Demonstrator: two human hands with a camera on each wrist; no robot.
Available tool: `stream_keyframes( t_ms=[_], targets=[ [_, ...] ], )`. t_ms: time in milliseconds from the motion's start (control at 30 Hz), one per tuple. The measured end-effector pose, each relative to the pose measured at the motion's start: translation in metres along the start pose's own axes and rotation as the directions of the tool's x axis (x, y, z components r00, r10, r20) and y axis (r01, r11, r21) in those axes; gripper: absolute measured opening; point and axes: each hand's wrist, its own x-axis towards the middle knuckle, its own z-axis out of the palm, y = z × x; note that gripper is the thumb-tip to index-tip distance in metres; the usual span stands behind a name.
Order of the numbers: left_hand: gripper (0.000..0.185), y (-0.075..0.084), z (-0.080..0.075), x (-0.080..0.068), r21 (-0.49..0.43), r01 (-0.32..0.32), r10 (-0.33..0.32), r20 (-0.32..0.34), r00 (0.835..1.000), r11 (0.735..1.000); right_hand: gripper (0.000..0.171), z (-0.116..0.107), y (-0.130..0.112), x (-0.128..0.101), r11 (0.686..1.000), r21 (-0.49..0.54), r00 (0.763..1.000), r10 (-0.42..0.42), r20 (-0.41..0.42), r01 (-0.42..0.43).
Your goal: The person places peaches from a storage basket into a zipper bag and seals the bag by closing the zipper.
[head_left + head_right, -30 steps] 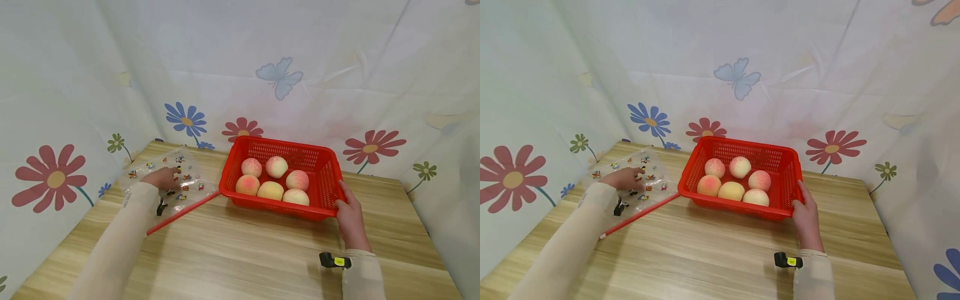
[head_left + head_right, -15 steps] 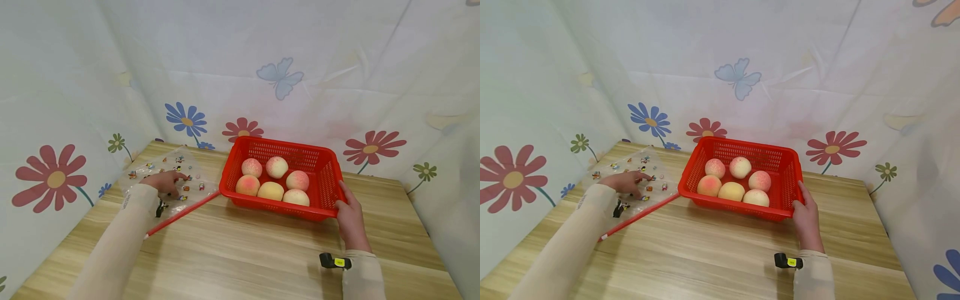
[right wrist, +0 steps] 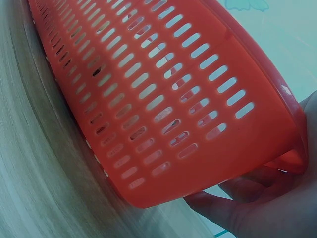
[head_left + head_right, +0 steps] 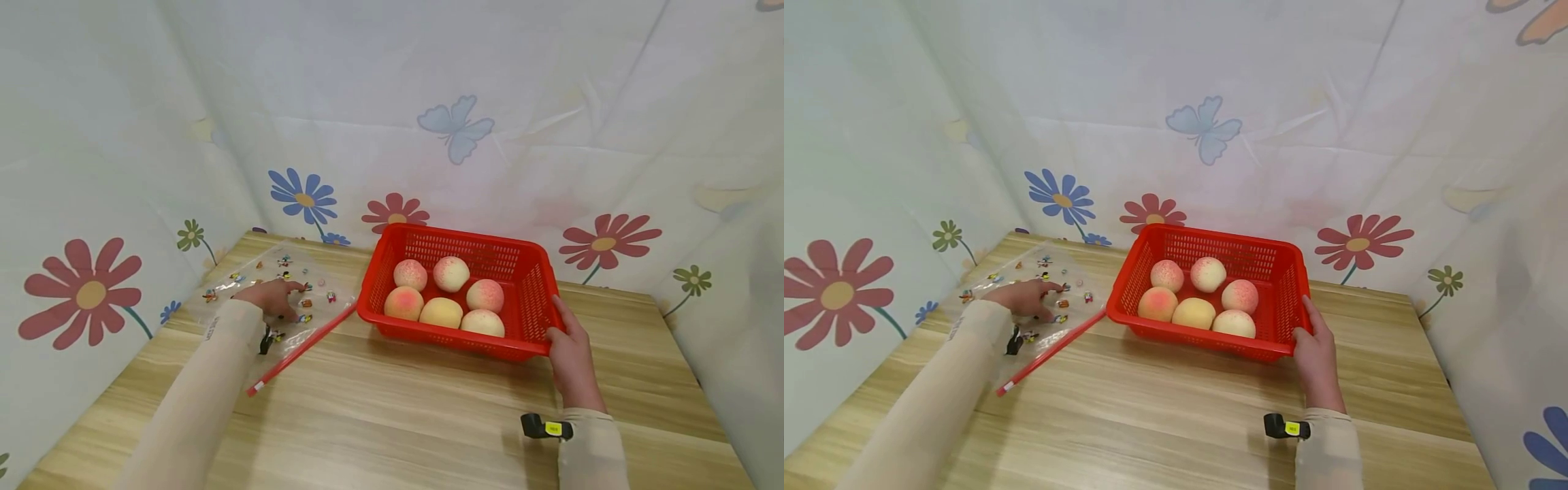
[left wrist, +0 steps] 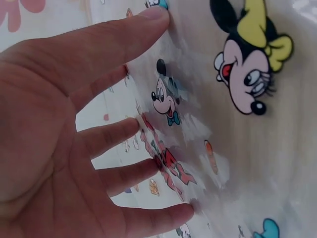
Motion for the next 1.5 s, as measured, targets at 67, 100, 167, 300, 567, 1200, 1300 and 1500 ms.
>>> stream_keyframes(
  t_ms=[67,100,167,300,567,1200,1300,1500],
  targets=[
    [0.075,0.001,0.000,0.000,0.005,0.021,-0.021,-0.002,1.000,1.000,0.066,0.000,0.000,0.000,1.000,0.002,1.000,0.000,-0.001,0.000],
    [0.075,0.001,0.000,0.001,0.009,0.028,-0.028,-0.006,1.000,1.000,0.066,0.000,0.001,0.000,1.000,0.003,1.000,0.001,-0.002,-0.001],
    [0.074,0.000,0.001,0.002,0.010,0.035,-0.035,-0.013,0.999,0.999,0.066,0.000,0.001,0.000,1.000,0.005,1.000,0.002,-0.003,-0.002],
    [0.072,0.000,0.002,0.005,-0.003,0.048,-0.048,-0.030,0.998,0.999,0.065,0.000,0.001,0.000,1.000,0.007,1.000,0.005,-0.002,-0.005],
    [0.072,-0.003,0.003,0.008,-0.037,0.058,-0.060,-0.040,0.997,0.998,0.066,0.000,0.002,0.000,1.000,0.010,1.000,0.010,-0.004,-0.010],
    [0.074,0.000,0.005,-0.009,-0.019,0.022,-0.024,-0.134,0.991,1.000,0.065,0.001,0.002,0.002,1.000,-0.016,1.000,0.014,-0.005,-0.014],
    [0.071,-0.001,0.004,-0.011,-0.017,-0.014,0.011,-0.148,0.989,1.000,0.066,0.000,0.002,0.002,1.000,-0.015,1.000,0.012,-0.005,-0.012],
    [0.073,0.000,0.005,-0.012,-0.045,-0.045,0.043,-0.038,0.998,0.998,0.066,0.000,0.002,0.002,1.000,-0.016,1.000,0.004,-0.005,-0.004]
  ],
)
